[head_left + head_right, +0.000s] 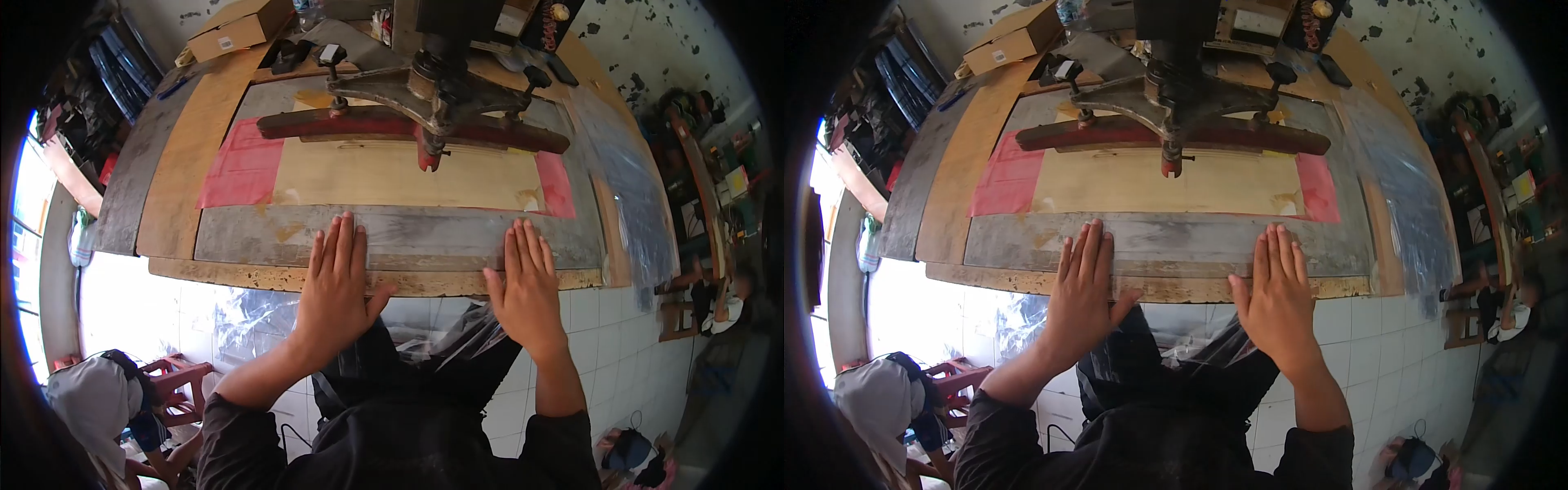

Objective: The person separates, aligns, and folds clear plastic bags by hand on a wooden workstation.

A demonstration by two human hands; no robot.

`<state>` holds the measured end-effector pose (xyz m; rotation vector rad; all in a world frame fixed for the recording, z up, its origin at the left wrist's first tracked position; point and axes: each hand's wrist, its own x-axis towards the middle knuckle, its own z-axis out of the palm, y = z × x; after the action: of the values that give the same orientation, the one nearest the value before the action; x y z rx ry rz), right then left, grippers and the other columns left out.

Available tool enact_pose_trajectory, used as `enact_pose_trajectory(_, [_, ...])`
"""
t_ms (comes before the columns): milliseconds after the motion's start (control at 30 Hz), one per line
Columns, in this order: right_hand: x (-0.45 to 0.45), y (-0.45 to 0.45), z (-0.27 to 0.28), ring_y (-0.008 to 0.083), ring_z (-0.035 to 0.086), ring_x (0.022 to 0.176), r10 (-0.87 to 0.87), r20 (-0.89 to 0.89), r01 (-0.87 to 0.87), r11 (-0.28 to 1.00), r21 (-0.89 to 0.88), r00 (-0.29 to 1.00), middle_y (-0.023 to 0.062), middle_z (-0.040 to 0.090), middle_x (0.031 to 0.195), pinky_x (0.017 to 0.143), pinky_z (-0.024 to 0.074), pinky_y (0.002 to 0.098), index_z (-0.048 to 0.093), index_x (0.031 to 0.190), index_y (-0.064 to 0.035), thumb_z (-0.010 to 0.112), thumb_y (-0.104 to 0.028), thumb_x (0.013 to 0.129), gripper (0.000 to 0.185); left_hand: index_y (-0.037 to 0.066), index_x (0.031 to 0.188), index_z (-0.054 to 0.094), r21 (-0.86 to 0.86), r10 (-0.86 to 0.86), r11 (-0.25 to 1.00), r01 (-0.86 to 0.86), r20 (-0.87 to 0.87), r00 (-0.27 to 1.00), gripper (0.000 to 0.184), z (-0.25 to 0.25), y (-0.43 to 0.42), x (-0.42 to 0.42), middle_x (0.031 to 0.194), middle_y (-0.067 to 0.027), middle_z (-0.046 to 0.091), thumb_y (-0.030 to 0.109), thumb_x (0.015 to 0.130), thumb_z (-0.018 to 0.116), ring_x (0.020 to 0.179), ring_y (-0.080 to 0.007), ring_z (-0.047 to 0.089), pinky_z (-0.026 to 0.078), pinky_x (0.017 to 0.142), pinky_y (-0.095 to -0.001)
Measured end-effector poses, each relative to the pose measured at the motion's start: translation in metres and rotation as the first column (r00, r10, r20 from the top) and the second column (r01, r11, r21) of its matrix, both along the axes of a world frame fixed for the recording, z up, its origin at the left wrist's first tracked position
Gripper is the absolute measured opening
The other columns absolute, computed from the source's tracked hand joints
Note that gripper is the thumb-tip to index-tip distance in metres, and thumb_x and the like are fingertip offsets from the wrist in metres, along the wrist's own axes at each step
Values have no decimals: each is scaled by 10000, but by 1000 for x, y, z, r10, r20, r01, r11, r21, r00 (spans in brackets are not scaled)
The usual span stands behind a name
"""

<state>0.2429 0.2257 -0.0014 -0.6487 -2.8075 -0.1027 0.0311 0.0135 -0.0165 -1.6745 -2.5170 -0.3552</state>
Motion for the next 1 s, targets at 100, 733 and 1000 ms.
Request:
enact_pose_trajectory(100, [1, -2, -4, 469, 371, 1505, -4, 11, 5, 998, -55, 1000, 354, 430, 1558, 1235, 287, 568, 474, 1527, 33, 573, -421, 1046, 669, -90, 1518, 426, 30, 23, 999, -25, 82, 996, 828, 4, 0, 3, 1638, -322, 305, 509, 977, 615, 1547, -456, 281, 142, 1283, -571])
enact_pose_trajectory(733, [4, -8, -16, 479, 314, 1533, -55, -59, 48, 994, -103, 997, 295, 322, 1650, 1219, 202, 665, 407, 1608, -94, 633, -511, 999, 772, 81, 1590, 422, 118, -150, 983, 138, 100, 984, 830, -7, 59, 51, 1688, -236, 282, 588, 968, 635, 1575, -447, 225, 195, 1237, -656])
enact_pose_trajectory(1000, [25, 5, -24, 403, 316, 1553, -155, -239, 114, 978, -177, 959, 196, 403, 1644, 1248, 175, 623, 440, 1568, -50, 662, -382, 1001, 694, 123, 1584, 447, 137, -163, 979, 148, 106, 981, 793, -8, 54, 47, 1689, -214, 294, 598, 974, 619, 1567, -439, 251, 219, 1229, -653])
